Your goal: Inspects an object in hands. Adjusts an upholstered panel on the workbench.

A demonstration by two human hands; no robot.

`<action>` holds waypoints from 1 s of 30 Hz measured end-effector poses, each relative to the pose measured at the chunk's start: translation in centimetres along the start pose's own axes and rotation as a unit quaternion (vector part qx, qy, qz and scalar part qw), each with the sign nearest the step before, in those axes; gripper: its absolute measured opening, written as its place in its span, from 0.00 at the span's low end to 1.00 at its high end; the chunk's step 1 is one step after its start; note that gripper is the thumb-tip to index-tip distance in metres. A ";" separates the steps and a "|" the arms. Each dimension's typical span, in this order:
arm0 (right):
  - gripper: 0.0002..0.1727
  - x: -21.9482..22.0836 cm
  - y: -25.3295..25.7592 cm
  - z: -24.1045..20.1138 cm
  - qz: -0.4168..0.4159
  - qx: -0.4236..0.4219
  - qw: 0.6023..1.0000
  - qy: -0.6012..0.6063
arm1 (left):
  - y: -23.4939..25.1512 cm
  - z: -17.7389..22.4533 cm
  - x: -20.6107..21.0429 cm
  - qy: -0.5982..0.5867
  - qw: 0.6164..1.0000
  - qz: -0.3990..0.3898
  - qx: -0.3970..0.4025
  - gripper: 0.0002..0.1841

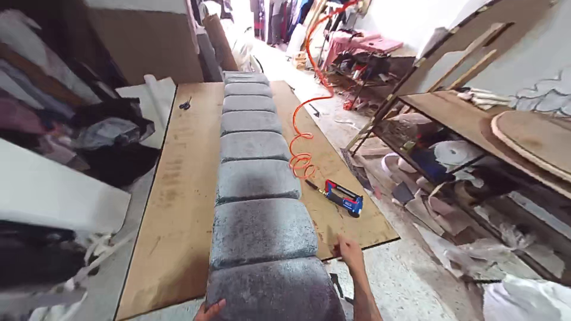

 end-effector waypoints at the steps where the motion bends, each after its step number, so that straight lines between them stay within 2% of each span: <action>1: 0.42 0.7 -2.7 3.1 -0.028 0.026 0.999 -0.018 | -0.3 0.2 0.2 -0.011 1.000 0.010 -0.003 0.39; 2: 0.44 1.8 -5.6 6.2 -0.072 0.043 0.996 -0.003 | -0.5 0.1 0.4 -0.026 0.999 0.020 -0.004 0.38; 4: 0.42 3.8 -11.3 9.4 -0.165 0.025 0.978 0.127 | -1.0 -0.4 1.4 -0.050 0.998 0.033 -0.002 0.39; 6: 0.42 5.5 -14.2 10.3 -0.168 0.007 0.932 0.322 | -2.0 -0.5 2.1 -0.047 0.998 0.045 0.003 0.42; 8: 0.44 4.3 -14.9 10.2 -0.171 -0.015 0.903 0.395 | -2.9 -2.1 2.9 -0.054 0.997 0.049 0.018 0.43; 11: 0.37 -0.1 -16.6 7.8 -0.178 -0.042 0.954 0.237 | -4.2 -5.0 3.5 -0.092 0.993 0.066 0.038 0.42; 13: 0.38 -3.5 -17.3 7.0 -0.144 -0.049 0.982 0.112 | -5.8 -6.0 4.5 -0.131 0.988 0.066 0.048 0.33; 15: 0.37 -7.9 -20.2 4.4 -0.091 -0.059 0.994 0.004 | -6.8 -7.8 5.9 -0.171 0.982 0.048 0.064 0.27; 17: 0.38 -11.9 -24.1 0.9 -0.042 -0.094 0.991 -0.091 | -6.5 -10.2 7.0 -0.176 0.980 0.016 0.092 0.30; 19: 0.38 -15.5 -28.7 -2.1 0.001 -0.158 0.978 -0.136 | -6.4 -11.9 8.5 -0.096 0.988 -0.039 0.115 0.35; 20: 0.36 -16.3 -31.2 -3.2 0.024 -0.201 0.969 -0.139 | -6.6 -12.9 8.4 0.018 0.990 -0.081 0.118 0.37; 21: 0.33 -16.7 -33.4 -4.3 0.050 -0.247 0.958 -0.136 | -6.8 -13.3 7.7 0.185 0.970 -0.115 0.106 0.36; 22: 0.30 -16.9 -35.2 -5.9 0.077 -0.295 0.943 -0.129 | -6.3 -12.0 7.7 0.375 0.912 -0.138 0.095 0.34; 23: 0.28 -16.5 -37.0 -7.4 0.091 -0.333 0.931 -0.117 | -6.6 -9.4 8.0 0.529 0.831 -0.161 0.062 0.32; 24: 0.29 -15.8 -38.7 -8.7 0.094 -0.358 0.923 -0.102 | -7.4 -5.6 8.5 0.605 0.772 -0.191 0.032 0.28; 25: 0.31 -14.9 -40.3 -9.8 0.087 -0.374 0.919 -0.089 | -8.6 -0.3 9.3 0.611 0.755 -0.222 0.084 0.21; 27: 0.33 -12.6 -42.9 -11.8 0.049 -0.425 0.902 -0.061 | -13.1 12.5 11.9 0.501 0.740 -0.317 0.319 0.08; 29: 0.37 -10.2 -44.6 -13.1 -0.025 -0.489 0.872 -0.021 | -17.7 22.4 15.2 0.385 0.681 -0.404 0.473 0.10; 30: 0.40 -9.2 -44.9 -13.1 -0.045 -0.518 0.854 0.004 | -18.9 25.1 17.6 0.373 0.628 -0.448 0.515 0.18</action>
Point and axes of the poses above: each hand's wrist, its own y-axis towards the middle knuckle, its own x-axis out of the palm, z = x × y, the point moved 5 cm from there along y, towards the middle knuckle, and after that the axes turned 13 degrees about -y, right-handed, at the moved point
